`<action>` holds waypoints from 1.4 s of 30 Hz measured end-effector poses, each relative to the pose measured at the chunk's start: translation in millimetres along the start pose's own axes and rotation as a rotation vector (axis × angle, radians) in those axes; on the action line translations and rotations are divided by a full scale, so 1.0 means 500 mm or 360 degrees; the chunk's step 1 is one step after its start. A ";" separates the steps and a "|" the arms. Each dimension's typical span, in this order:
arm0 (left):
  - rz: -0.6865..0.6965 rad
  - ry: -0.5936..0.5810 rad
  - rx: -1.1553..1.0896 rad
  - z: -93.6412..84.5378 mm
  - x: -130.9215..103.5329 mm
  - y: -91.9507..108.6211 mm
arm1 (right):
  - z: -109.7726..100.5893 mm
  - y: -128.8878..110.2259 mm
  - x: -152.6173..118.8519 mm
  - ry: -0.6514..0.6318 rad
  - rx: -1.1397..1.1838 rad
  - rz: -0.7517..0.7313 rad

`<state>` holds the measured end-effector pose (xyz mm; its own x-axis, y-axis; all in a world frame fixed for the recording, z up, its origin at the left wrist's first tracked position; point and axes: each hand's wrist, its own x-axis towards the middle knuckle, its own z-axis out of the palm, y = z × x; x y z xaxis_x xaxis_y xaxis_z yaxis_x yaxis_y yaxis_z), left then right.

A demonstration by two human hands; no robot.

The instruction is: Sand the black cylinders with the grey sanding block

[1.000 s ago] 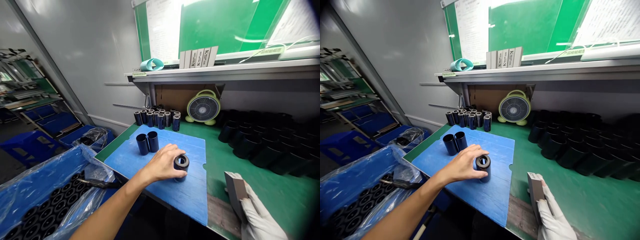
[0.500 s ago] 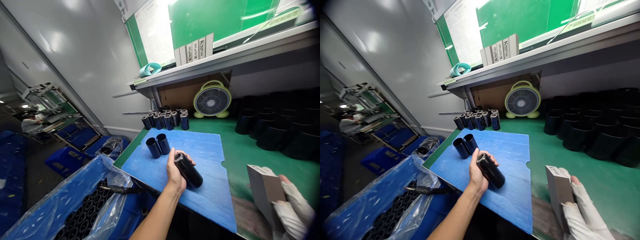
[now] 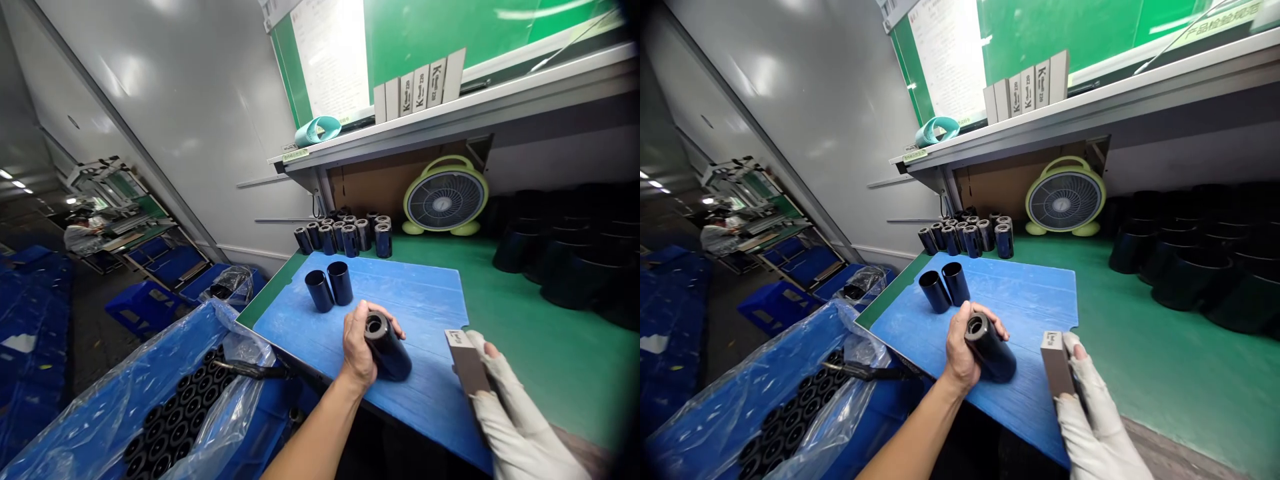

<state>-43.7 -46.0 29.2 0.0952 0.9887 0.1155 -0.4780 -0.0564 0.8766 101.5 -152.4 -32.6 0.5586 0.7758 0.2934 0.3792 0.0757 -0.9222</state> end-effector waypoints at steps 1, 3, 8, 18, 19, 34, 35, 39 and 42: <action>0.0048 -0.0066 0.0189 0.001 -0.004 0.007 | -0.001 -0.019 -0.001 0.0001 -0.0013 0.0029; 0.0115 -0.0129 0.0527 0.003 -0.009 0.017 | -0.001 -0.049 0.000 -0.0054 -0.0032 0.0095; 0.0194 0.0141 0.0795 0.011 -0.014 0.006 | 0.013 -0.075 0.005 -0.0081 0.0039 0.0214; 0.0347 0.0329 0.1184 0.003 -0.019 -0.027 | 0.095 -0.090 0.016 -0.0181 0.0047 -0.0493; 0.0379 0.0352 0.1274 0.000 -0.020 -0.028 | 0.107 -0.093 0.027 -0.0170 0.0024 -0.0563; 0.0324 0.0294 0.1100 0.005 -0.019 -0.030 | 0.089 -0.093 0.032 -0.0195 -0.0197 -0.0620; 0.0338 0.0285 0.1113 0.005 -0.018 -0.030 | 0.087 -0.100 0.032 -0.0205 -0.0199 -0.0618; 0.0410 0.0321 0.1248 0.006 -0.014 -0.027 | 0.066 -0.105 0.025 -0.0290 -0.0196 -0.0616; 0.0384 0.0268 0.1206 0.008 -0.012 -0.027 | 0.049 -0.098 0.035 -0.0281 -0.0204 -0.0557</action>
<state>-34.4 -51.7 18.5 -0.0962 0.9415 0.3230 0.2583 -0.2898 0.9216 74.3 -127.2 11.5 0.2490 0.8133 0.5258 0.6187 0.2842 -0.7324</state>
